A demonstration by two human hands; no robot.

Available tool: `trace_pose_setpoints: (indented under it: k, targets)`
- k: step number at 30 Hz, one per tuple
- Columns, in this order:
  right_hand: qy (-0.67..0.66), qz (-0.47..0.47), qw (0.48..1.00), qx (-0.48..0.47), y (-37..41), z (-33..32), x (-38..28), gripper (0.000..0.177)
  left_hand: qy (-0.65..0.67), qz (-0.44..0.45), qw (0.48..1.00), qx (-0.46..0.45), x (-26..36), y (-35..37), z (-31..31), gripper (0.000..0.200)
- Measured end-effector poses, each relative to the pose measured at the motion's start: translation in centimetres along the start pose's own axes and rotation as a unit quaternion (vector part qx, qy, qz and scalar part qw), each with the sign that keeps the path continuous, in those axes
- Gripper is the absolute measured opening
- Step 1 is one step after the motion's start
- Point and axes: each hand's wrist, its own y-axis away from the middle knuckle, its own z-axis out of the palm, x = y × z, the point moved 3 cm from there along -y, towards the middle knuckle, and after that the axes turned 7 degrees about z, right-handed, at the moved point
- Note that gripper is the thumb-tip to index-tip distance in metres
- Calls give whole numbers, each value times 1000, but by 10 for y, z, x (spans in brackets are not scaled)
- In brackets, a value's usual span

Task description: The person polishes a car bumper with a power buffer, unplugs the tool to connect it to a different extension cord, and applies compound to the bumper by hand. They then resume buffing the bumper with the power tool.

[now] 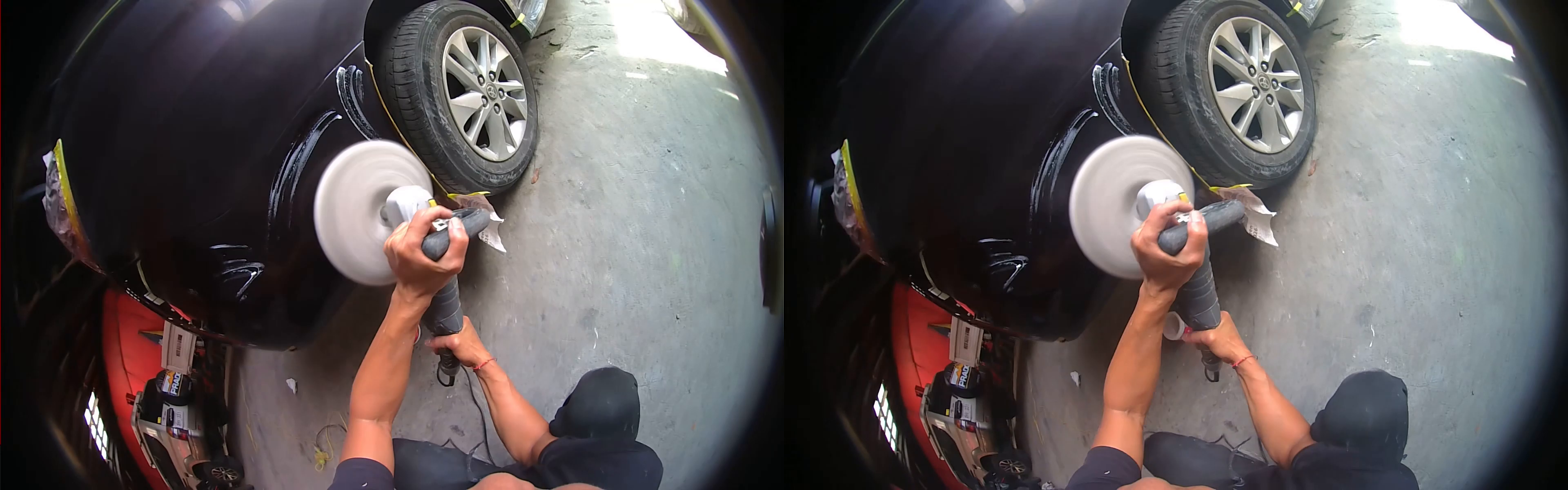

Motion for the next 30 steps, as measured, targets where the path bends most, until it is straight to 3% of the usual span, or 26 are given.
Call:
trace_pose_setpoints:
  k: [3, 6, 8, 16, 20, 25, 30]
  targets:
    - [-73, 3, 996, -44, 3, -10, -23, 25, -65, 15, 998, -22, 11, -20, 20, 10]
    - [-48, 5, 997, -53, 8, -9, -42, 24, -67, -18, 998, -14, 15, -32, 13, 10]
    - [-19, 7, 999, -45, 9, -12, -39, 24, -47, -57, 997, -4, 12, -30, 5, 10]
    - [26, -9, 998, -55, 4, -10, 0, 24, -55, -24, 998, 3, 15, 7, -16, 10]
    - [83, -41, 994, -65, 4, 2, 9, 29, -83, -17, 996, 36, 19, 22, -50, 8]
    - [191, 8, 972, -134, 2, 25, 36, 36, -144, -12, 986, 82, 32, 60, -111, 11]
    - [285, 5, 939, -191, 14, 58, 39, 41, -244, -61, 960, 122, 53, 104, -171, 17]
